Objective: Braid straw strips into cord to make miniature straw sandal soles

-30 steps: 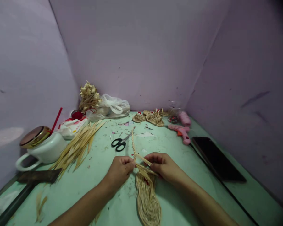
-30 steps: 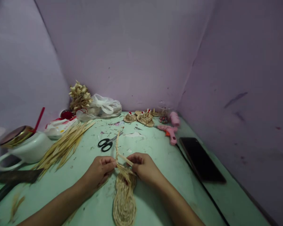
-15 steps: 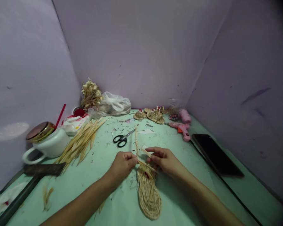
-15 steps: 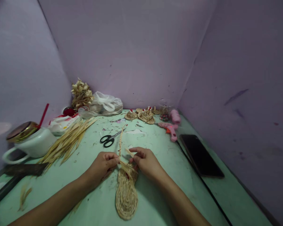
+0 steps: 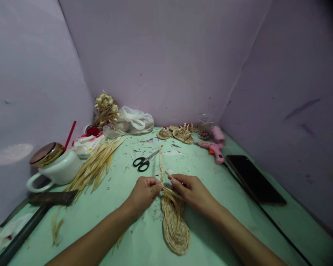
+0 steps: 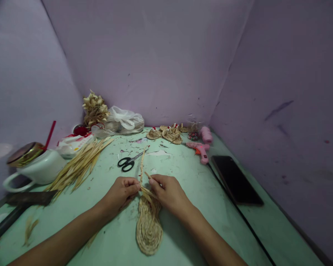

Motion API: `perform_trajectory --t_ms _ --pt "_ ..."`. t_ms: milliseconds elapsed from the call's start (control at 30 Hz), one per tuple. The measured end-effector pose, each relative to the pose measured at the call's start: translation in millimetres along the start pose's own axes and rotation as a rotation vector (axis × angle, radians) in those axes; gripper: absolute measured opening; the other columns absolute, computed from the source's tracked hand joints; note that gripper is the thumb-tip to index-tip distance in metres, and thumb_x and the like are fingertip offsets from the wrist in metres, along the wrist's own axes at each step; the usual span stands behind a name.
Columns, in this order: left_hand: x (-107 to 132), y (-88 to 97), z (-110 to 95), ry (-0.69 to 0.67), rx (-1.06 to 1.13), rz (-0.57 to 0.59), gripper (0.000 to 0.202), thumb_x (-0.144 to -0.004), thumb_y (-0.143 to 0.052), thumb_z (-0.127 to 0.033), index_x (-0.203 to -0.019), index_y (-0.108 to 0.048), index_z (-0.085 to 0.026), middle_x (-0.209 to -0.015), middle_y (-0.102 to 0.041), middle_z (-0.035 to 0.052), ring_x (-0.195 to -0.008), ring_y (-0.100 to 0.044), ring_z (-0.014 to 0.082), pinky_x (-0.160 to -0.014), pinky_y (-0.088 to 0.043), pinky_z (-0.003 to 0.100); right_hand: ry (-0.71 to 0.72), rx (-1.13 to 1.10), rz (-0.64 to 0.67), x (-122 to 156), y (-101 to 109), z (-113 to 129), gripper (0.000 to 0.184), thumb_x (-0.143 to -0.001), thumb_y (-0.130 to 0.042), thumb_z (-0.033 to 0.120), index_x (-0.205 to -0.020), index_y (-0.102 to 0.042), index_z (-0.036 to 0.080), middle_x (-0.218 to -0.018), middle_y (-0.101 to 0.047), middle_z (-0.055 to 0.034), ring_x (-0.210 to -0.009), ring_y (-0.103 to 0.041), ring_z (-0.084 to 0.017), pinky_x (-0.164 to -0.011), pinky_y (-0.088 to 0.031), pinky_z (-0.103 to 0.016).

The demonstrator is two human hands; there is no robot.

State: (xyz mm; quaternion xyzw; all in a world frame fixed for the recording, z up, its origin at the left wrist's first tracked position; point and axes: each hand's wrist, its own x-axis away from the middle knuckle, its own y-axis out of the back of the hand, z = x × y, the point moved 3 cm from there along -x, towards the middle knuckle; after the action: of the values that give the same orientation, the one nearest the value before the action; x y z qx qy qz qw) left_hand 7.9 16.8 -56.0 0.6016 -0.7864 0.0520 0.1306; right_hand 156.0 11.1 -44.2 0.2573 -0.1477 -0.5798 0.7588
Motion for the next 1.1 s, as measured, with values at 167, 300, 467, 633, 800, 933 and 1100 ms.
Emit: perform_trajectory --t_ms 167,300,467,633,800,933,1100 --pt "-1 0.0 1 -0.009 0.003 -0.004 0.021 -0.062 -0.056 -0.032 -0.053 -0.049 -0.014 -0.035 -0.031 -0.0083 -0.033 -0.02 0.0019 -0.037 -0.013 0.019 -0.035 0.083 -0.069 -1 1 -4 0.027 -0.078 -0.042 0.028 -0.074 -0.065 0.015 -0.065 -0.061 -0.0027 -0.061 -0.051 -0.013 -0.055 -0.035 -0.023" --pt "-2 0.3 3 -0.017 0.011 -0.017 0.022 -0.061 -0.056 -0.033 -0.055 -0.05 -0.013 -0.034 -0.031 -0.0086 -0.033 -0.02 0.0022 -0.037 -0.012 0.019 -0.081 0.052 -0.031 -1 -1 -6 0.021 -0.073 -0.047 0.022 -0.075 -0.067 0.015 -0.068 -0.065 -0.0036 -0.063 -0.054 -0.014 -0.056 -0.036 -0.023" --pt "-2 0.9 3 -0.017 0.008 -0.027 0.023 -0.061 -0.057 -0.034 -0.055 -0.052 -0.013 -0.035 -0.031 -0.0084 -0.033 -0.02 0.0022 -0.037 -0.012 0.019 -0.208 0.115 -0.066 1 1 -10 0.02 -0.07 -0.05 0.025 -0.073 -0.067 0.016 -0.065 -0.066 -0.0042 -0.059 -0.055 -0.015 -0.052 -0.036 -0.023" --pt "-2 1.0 4 -0.031 0.013 -0.031 0.022 -0.062 -0.057 -0.033 -0.056 -0.053 -0.012 -0.034 -0.032 -0.0085 -0.032 -0.021 0.0017 -0.036 -0.013 0.019 -0.175 0.184 -0.085 3 1 -4 0.019 -0.068 -0.051 0.024 -0.073 -0.069 0.018 -0.067 -0.067 -0.0055 -0.061 -0.057 -0.016 -0.053 -0.037 -0.024" --pt "-2 0.7 5 -0.021 0.035 -0.03 0.022 -0.061 -0.059 -0.032 -0.056 -0.051 -0.013 -0.035 -0.034 -0.0087 -0.029 -0.022 0.0011 -0.032 -0.012 0.018 -0.1 0.192 -0.066 5 -1 3 0.021 -0.069 -0.051 0.021 -0.076 -0.07 0.019 -0.071 -0.068 -0.0059 -0.065 -0.058 -0.017 -0.059 -0.039 -0.026" --pt "-3 1.9 7 0.036 0.067 -0.026 0.025 -0.063 -0.056 -0.034 -0.051 -0.047 -0.015 -0.033 -0.035 -0.0075 -0.024 -0.023 0.003 -0.028 -0.011 0.018 -0.059 0.181 -0.03 6 -1 4 0.024 -0.071 -0.049 0.022 -0.083 -0.07 0.022 -0.076 -0.069 -0.005 -0.068 -0.059 -0.017 -0.061 -0.039 -0.026" --pt "-3 2.5 7 0.05 0.055 -0.008 0.026 -0.063 -0.056 -0.035 -0.049 -0.046 -0.015 -0.031 -0.036 -0.0069 -0.022 -0.024 0.004 -0.025 -0.011 0.018 -0.043 0.218 0.01 6 0 8 0.026 -0.075 -0.046 0.027 -0.081 -0.07 0.021 -0.07 -0.068 -0.0032 -0.062 -0.056 -0.015 -0.055 -0.036 -0.024"
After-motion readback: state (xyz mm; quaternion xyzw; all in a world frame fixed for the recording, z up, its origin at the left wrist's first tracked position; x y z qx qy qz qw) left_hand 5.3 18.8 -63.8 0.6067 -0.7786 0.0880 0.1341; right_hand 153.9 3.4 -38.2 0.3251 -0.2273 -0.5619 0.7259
